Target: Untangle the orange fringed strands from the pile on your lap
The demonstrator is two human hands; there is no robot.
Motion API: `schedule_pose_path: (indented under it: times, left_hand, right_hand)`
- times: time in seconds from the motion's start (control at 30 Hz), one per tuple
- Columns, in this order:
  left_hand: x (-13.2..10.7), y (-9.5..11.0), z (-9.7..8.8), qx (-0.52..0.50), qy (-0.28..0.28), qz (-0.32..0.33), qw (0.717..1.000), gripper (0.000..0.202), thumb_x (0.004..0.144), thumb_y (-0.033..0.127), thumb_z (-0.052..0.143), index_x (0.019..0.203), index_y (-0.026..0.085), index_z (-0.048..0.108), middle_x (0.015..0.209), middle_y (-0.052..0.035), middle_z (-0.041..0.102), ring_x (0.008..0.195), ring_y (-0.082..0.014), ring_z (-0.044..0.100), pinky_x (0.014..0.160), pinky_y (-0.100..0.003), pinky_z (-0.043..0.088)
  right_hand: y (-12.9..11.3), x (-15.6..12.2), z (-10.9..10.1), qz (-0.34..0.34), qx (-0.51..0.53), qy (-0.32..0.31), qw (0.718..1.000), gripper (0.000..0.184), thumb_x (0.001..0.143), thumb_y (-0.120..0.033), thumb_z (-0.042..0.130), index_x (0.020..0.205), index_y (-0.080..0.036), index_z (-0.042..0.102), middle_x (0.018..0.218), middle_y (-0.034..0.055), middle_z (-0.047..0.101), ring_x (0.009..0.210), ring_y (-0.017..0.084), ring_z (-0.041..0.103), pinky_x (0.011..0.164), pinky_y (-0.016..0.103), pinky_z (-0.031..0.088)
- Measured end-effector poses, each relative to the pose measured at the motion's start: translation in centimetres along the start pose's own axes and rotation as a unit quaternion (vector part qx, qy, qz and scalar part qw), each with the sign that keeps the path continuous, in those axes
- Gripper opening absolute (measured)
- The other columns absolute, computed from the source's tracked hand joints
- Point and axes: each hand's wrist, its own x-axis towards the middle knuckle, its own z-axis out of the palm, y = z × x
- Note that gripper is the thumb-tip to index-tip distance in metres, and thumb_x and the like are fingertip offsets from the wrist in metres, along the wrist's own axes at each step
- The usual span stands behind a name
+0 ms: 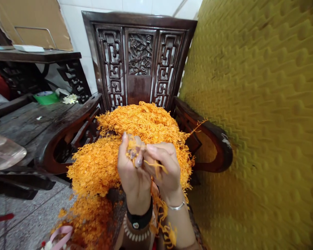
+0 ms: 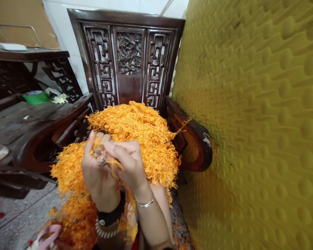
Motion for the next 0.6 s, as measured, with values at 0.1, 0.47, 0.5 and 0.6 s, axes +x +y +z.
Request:
schedule_pose_path:
  times: [0.1,0.47,0.5,0.6]
  left_hand:
    - [1.3,1.2,-1.4,-0.159,0.035,0.04,0.986,0.032,0.095,0.016,0.024,0.064,0.019,0.028,0.056,0.0065,0.02,0.039,-0.0049,0.021,0.039,-0.01,0.029]
    - [5.0,1.1,-10.7,0.23,0.436,0.284,0.822,0.017,0.08,0.028,0.053,0.073,0.019,0.041,0.069,0.0044,0.038,0.059,-0.0093,0.04,0.059,-0.024,0.039]
    - [5.3,0.8,-11.8,0.302,0.447,0.276,0.795,0.018,0.08,0.031,0.053,0.074,0.019,0.041,0.071,0.004,0.04,0.064,-0.0106,0.043,0.066,-0.025,0.041]
    - [5.6,0.3,-14.9,0.474,0.408,0.217,0.75,0.019,0.081,0.037,0.053,0.082,0.019,0.049,0.079,0.0004,0.052,0.078,-0.0154,0.051,0.08,-0.031,0.042]
  right_hand:
    - [-1.7,0.0,-0.5,-0.149,0.048,-0.004,0.988,0.052,0.083,-0.028,0.044,0.038,-0.02,0.018,0.028,-0.0093,0.013,0.026,0.004,0.011,0.03,0.021,0.013]
    - [-6.9,-0.7,-3.9,-0.209,-0.01,0.233,0.95,0.036,0.074,-0.02,0.049,0.042,-0.017,0.032,0.035,-0.0086,0.014,0.028,0.003,0.007,0.026,0.018,0.006]
    - [-7.1,-0.8,-4.1,-0.203,-0.014,0.246,0.948,0.036,0.075,-0.02,0.047,0.042,-0.017,0.033,0.035,-0.008,0.014,0.028,0.003,0.007,0.026,0.019,0.005]
    - [-7.6,-1.2,-4.6,-0.201,-0.03,0.284,0.937,0.038,0.081,-0.02,0.04,0.043,-0.017,0.037,0.038,-0.0062,0.014,0.03,0.003,0.011,0.029,0.02,0.006]
